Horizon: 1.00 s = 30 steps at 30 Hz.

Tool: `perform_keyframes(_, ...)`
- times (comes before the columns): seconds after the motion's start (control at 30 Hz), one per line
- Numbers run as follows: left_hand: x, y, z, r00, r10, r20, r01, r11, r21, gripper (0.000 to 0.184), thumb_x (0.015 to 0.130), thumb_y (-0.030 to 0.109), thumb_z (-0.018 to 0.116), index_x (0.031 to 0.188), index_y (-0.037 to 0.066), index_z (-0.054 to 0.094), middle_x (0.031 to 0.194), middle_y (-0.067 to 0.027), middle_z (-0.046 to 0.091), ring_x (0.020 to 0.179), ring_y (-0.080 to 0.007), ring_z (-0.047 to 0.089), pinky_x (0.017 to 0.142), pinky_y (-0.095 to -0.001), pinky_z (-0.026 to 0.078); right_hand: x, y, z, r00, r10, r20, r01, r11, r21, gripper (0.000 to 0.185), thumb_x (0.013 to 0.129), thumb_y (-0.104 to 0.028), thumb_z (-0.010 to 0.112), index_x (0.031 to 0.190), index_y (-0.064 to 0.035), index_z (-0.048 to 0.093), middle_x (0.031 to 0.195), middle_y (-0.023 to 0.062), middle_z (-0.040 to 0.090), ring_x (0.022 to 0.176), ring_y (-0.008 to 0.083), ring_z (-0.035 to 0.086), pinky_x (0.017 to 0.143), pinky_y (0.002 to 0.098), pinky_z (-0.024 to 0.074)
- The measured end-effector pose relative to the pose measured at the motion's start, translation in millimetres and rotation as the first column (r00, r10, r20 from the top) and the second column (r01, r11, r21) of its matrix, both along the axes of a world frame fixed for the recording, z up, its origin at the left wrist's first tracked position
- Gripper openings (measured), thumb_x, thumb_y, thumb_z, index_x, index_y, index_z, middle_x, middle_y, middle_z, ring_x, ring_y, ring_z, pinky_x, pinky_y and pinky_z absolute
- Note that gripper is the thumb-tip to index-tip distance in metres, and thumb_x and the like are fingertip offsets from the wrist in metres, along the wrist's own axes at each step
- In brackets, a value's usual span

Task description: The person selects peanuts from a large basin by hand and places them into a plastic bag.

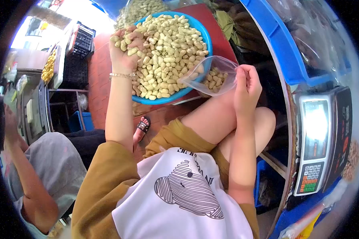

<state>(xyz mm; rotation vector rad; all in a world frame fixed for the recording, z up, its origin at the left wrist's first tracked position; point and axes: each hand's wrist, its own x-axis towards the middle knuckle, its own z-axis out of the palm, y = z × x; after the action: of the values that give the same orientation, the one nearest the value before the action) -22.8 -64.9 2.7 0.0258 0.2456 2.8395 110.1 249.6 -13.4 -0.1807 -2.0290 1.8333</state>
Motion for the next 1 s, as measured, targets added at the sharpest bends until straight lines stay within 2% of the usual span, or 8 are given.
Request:
perform_keyframes(0.17, 27, 22, 15, 0.991, -0.12, -0.063, 0.128, 0.98, 0.151, 0.013, 0.089, 0.018, 0.053, 0.081, 0.009, 0.048, 0.099, -0.005, 0.049, 0.075, -0.0141, 0.046, 0.049, -0.0226, 0.037, -1, -1, -1, 1.0, -0.027, -0.013, 0.027, 0.999, 0.039, 0.012, 0.097, -0.012, 0.054, 0.091, -0.0026, 0.059, 0.074, -0.0039, 0.051, 0.068, 0.003, 0.045, 0.061, 0.0182, 0.0358)
perform_keyframes(0.33, 35, 40, 22, 0.965, -0.166, -0.203, 0.191, 0.975, 0.109, 0.013, 0.09, 0.02, 0.052, 0.08, 0.012, 0.051, 0.099, -0.0066, 0.048, 0.074, -0.0166, 0.045, 0.049, -0.0228, 0.037, -1, -1, -1, 1.0, -0.029, 0.0, 0.029, 0.998, 0.055, 0.013, 0.097, -0.013, 0.055, 0.091, -0.0027, 0.059, 0.074, -0.0039, 0.051, 0.068, 0.0029, 0.046, 0.061, 0.018, 0.0358)
perform_keyframes(0.6, 37, 56, 37, 0.924, -0.215, -0.318, 0.244, 0.968, 0.057, 0.014, 0.089, 0.019, 0.054, 0.081, 0.01, 0.048, 0.098, -0.0042, 0.044, 0.073, -0.0149, 0.043, 0.05, -0.023, 0.035, -1, 1, -4, 0.999, -0.021, 0.044, 0.021, 1.0, -0.018, 0.012, 0.096, -0.014, 0.057, 0.091, -0.0035, 0.059, 0.076, -0.0044, 0.053, 0.069, 0.0024, 0.046, 0.061, 0.018, 0.0363)
perform_keyframes(0.7, 40, 72, 44, 0.925, -0.215, -0.314, 0.272, 0.95, 0.151, 0.014, 0.089, 0.022, 0.052, 0.08, 0.011, 0.051, 0.099, -0.0048, 0.048, 0.072, -0.0163, 0.045, 0.048, -0.0222, 0.037, -1, 4, -10, 1.0, -0.006, 0.024, 0.006, 1.0, -0.02, 0.012, 0.096, -0.015, 0.058, 0.091, -0.0035, 0.059, 0.076, -0.0048, 0.054, 0.069, 0.0017, 0.045, 0.06, 0.0178, 0.036)
perform_keyframes(0.73, 44, 81, 47, 0.928, -0.235, -0.288, 0.312, 0.914, 0.261, 0.015, 0.09, 0.023, 0.052, 0.081, 0.011, 0.051, 0.099, -0.0045, 0.048, 0.072, -0.016, 0.046, 0.048, -0.0225, 0.037, -2, 4, -12, 1.0, -0.009, 0.008, 0.01, 1.0, -0.02, 0.012, 0.095, -0.015, 0.058, 0.09, -0.0034, 0.059, 0.076, -0.0049, 0.054, 0.069, 0.0014, 0.045, 0.06, 0.0177, 0.0357)
perform_keyframes(0.87, 58, 121, 54, 0.936, -0.288, -0.2, 0.33, 0.918, 0.221, 0.012, 0.088, 0.019, 0.053, 0.081, 0.01, 0.051, 0.098, -0.0029, 0.046, 0.073, -0.0127, 0.046, 0.047, -0.0217, 0.035, 0, -1, -7, 1.0, 0.013, -0.022, -0.012, 0.999, 0.034, 0.009, 0.093, -0.012, 0.06, 0.089, -0.0036, 0.059, 0.072, -0.0064, 0.053, 0.065, 0.0, 0.044, 0.056, 0.0168, 0.0337)
perform_keyframes(0.97, 65, 150, 48, 0.943, -0.293, -0.158, 0.295, 0.956, -0.011, 0.01, 0.088, 0.021, 0.052, 0.081, 0.014, 0.05, 0.095, -0.0042, 0.053, 0.07, -0.0156, 0.047, 0.048, -0.0225, 0.036, 3, -2, -3, 0.997, 0.07, -0.02, -0.069, 0.997, 0.045, 0.008, 0.092, -0.009, 0.061, 0.086, -0.0036, 0.058, 0.071, -0.0068, 0.053, 0.063, -0.0007, 0.043, 0.054, 0.0165, 0.0329)
perform_keyframes(1.0, 68, 159, 45, 0.946, -0.293, -0.142, 0.294, 0.956, -0.014, 0.007, 0.086, 0.018, 0.054, 0.083, 0.014, 0.051, 0.094, -0.0053, 0.055, 0.068, -0.0159, 0.049, 0.048, -0.0227, 0.036, 4, -2, -2, 0.996, 0.086, -0.014, -0.086, 0.996, 0.039, 0.009, 0.091, -0.009, 0.061, 0.085, -0.0035, 0.058, 0.07, -0.0069, 0.053, 0.062, -0.0009, 0.043, 0.054, 0.0164, 0.0326)
